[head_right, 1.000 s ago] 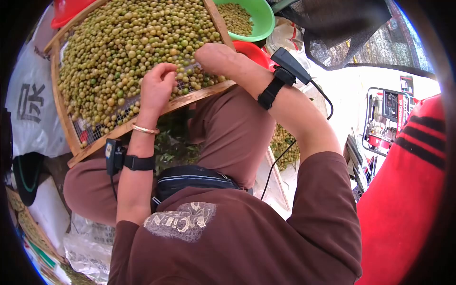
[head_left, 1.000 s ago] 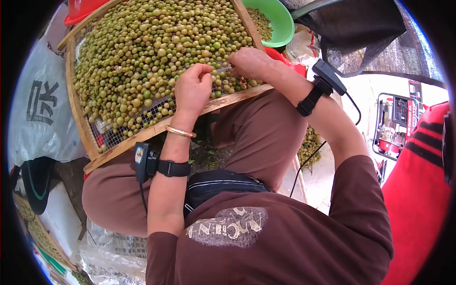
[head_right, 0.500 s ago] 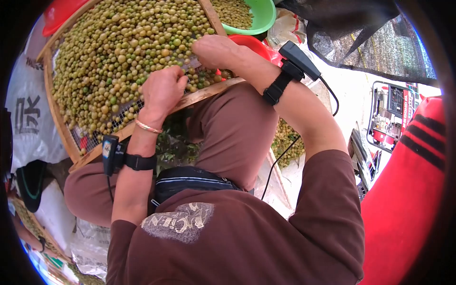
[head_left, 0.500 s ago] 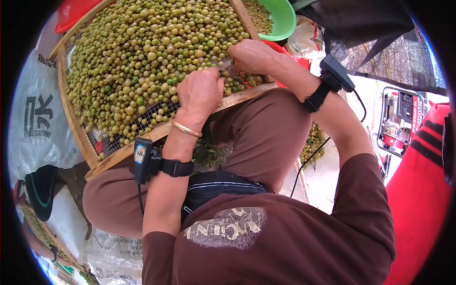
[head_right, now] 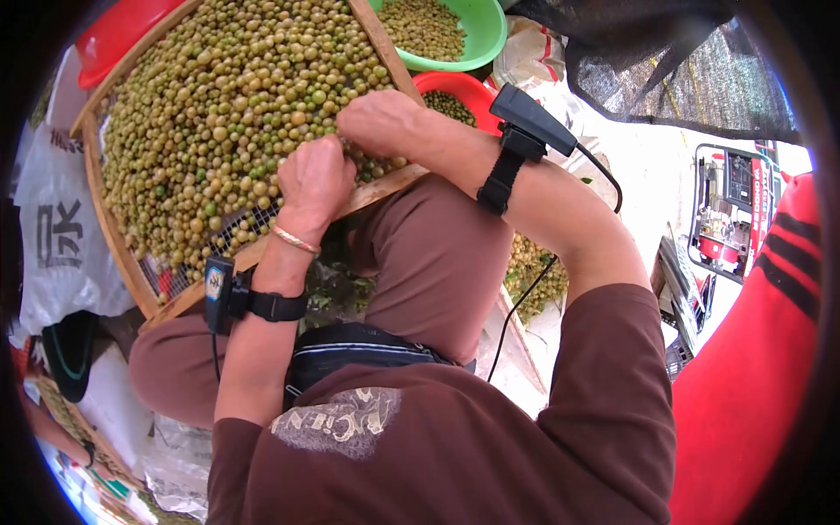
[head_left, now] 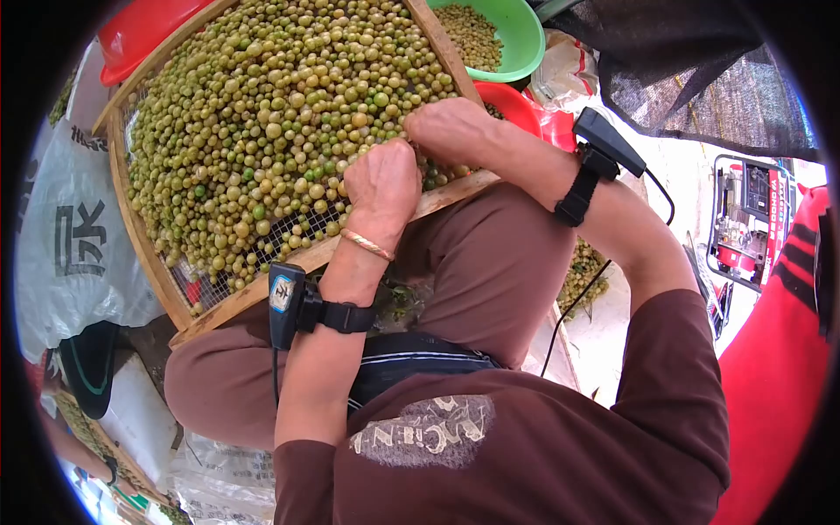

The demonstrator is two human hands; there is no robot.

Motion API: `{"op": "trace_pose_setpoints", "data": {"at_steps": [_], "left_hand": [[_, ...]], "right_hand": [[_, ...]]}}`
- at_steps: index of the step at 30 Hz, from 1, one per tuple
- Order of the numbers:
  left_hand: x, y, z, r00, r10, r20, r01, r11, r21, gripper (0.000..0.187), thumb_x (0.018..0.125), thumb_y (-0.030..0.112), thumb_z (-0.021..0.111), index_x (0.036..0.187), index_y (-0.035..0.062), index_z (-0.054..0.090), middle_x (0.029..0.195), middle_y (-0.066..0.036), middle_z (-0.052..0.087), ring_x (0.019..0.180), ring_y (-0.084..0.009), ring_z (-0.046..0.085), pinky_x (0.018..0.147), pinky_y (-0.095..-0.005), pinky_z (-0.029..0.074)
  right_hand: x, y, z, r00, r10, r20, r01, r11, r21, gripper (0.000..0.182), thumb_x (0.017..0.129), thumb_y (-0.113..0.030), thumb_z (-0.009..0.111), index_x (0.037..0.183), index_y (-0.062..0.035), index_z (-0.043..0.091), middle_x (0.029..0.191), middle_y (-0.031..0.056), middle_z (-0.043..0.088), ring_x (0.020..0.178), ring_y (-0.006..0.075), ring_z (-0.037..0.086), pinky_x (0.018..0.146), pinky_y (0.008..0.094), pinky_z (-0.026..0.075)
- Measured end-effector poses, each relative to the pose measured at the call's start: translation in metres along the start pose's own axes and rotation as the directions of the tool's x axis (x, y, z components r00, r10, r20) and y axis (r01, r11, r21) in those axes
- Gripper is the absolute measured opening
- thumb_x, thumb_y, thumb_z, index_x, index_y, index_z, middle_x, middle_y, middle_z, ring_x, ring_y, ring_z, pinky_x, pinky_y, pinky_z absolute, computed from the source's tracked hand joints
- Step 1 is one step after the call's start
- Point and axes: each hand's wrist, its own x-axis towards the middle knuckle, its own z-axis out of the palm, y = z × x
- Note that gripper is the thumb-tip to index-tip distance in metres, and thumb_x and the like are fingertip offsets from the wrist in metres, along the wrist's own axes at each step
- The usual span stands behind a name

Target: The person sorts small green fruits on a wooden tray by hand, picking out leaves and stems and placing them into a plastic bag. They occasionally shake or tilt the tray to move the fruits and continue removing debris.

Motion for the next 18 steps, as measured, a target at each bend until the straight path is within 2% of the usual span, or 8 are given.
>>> {"op": "trace_pose_setpoints", "data": {"at_steps": [5, 7, 8, 9, 11, 12, 17, 18], "left_hand": [[0.006, 0.002, 0.006, 1.000, -0.030, -0.005, 0.030, 1.000, -0.002, 0.015, 0.069, 0.015, 0.057, 0.072, 0.0022, 0.064, 0.072, -0.019, 0.063, 0.067, -0.0352, 0.063, 0.060, -0.0438, 0.051], [0.003, 0.002, 0.001, 1.000, -0.019, 0.001, 0.019, 0.999, -0.039, 0.015, 0.068, 0.015, 0.056, 0.071, 0.0016, 0.063, 0.071, -0.020, 0.063, 0.066, -0.0353, 0.063, 0.060, -0.0438, 0.051], [0.002, 0.002, -0.001, 1.000, -0.020, 0.008, 0.020, 0.999, -0.045, 0.014, 0.068, 0.013, 0.056, 0.071, 0.0013, 0.063, 0.071, -0.020, 0.063, 0.066, -0.0355, 0.063, 0.059, -0.0441, 0.050], [0.001, 0.001, -0.001, 1.000, -0.027, 0.012, 0.028, 0.999, -0.044, 0.014, 0.068, 0.013, 0.056, 0.071, 0.0013, 0.063, 0.071, -0.020, 0.063, 0.066, -0.0355, 0.063, 0.059, -0.0441, 0.050], [0.001, 0.002, 0.002, 1.000, -0.011, 0.011, 0.012, 0.996, -0.089, 0.013, 0.069, 0.011, 0.055, 0.071, 0.0009, 0.062, 0.069, -0.020, 0.062, 0.065, -0.0356, 0.063, 0.059, -0.0442, 0.050], [0.001, 0.002, 0.005, 0.999, 0.005, -0.049, -0.009, 0.996, -0.086, 0.011, 0.071, 0.010, 0.054, 0.073, 0.0014, 0.061, 0.067, -0.019, 0.062, 0.065, -0.0354, 0.063, 0.058, -0.0439, 0.050], [0.004, -0.002, 0.007, 0.999, -0.019, -0.045, 0.016, 0.998, -0.068, 0.010, 0.072, 0.012, 0.055, 0.076, 0.0029, 0.058, 0.067, -0.018, 0.062, 0.065, -0.0349, 0.063, 0.058, -0.0445, 0.050], [0.005, -0.002, 0.006, 0.998, -0.028, -0.050, 0.025, 0.998, -0.055, 0.010, 0.073, 0.012, 0.055, 0.076, 0.0029, 0.058, 0.068, -0.019, 0.062, 0.065, -0.0347, 0.063, 0.058, -0.0450, 0.050]], "right_hand": [[-0.004, 0.006, -0.008, 0.998, -0.057, 0.014, 0.056, 0.998, 0.031, 0.013, 0.068, -0.012, 0.060, 0.074, -0.0002, 0.062, 0.072, 0.0178, 0.063, 0.066, 0.0311, 0.063, 0.059, 0.0375, 0.051], [-0.008, 0.012, -0.019, 0.993, 0.100, -0.068, -0.068, 0.925, 0.374, 0.014, 0.071, -0.009, 0.053, 0.073, 0.0025, 0.060, 0.066, 0.0148, 0.062, 0.063, 0.0248, 0.063, 0.056, 0.0340, 0.050], [-0.016, 0.014, -0.030, 0.984, 0.176, 0.043, -0.165, 0.774, 0.611, 0.013, 0.073, -0.008, 0.048, 0.076, 0.0021, 0.056, 0.070, 0.0092, 0.061, 0.065, 0.0171, 0.063, 0.052, 0.0293, 0.049], [-0.019, 0.019, -0.027, 0.985, 0.169, 0.046, -0.161, 0.773, 0.613, 0.013, 0.073, -0.008, 0.048, 0.076, 0.0021, 0.056, 0.070, 0.0092, 0.061, 0.065, 0.0171, 0.063, 0.052, 0.0293, 0.049], [-0.026, 0.031, -0.016, 0.962, 0.185, 0.200, -0.231, 0.166, 0.959, 0.012, 0.073, -0.008, 0.049, 0.081, -0.0010, 0.054, 0.079, 0.0065, 0.060, 0.067, 0.0121, 0.062, 0.049, 0.0247, 0.046], [-0.027, 0.030, -0.013, 0.969, 0.159, 0.189, -0.207, 0.107, 0.972, 0.016, 0.071, -0.008, 0.053, 0.086, -0.0037, 0.053, 0.088, 0.0082, 0.060, 0.067, 0.0130, 0.061, 0.048, 0.0234, 0.045], [-0.012, 0.022, -0.003, 0.945, 0.147, 0.291, -0.323, 0.304, 0.896, 0.014, 0.071, -0.009, 0.057, 0.083, -0.0006, 0.057, 0.074, 0.0071, 0.062, 0.070, 0.0170, 0.063, 0.052, 0.0273, 0.047], [-0.009, 0.020, 0.000, 0.987, 0.134, 0.092, -0.155, 0.598, 0.786, 0.015, 0.071, -0.010, 0.059, 0.082, -0.0001, 0.058, 0.073, 0.0091, 0.062, 0.070, 0.0206, 0.062, 0.056, 0.0303, 0.048]]}}
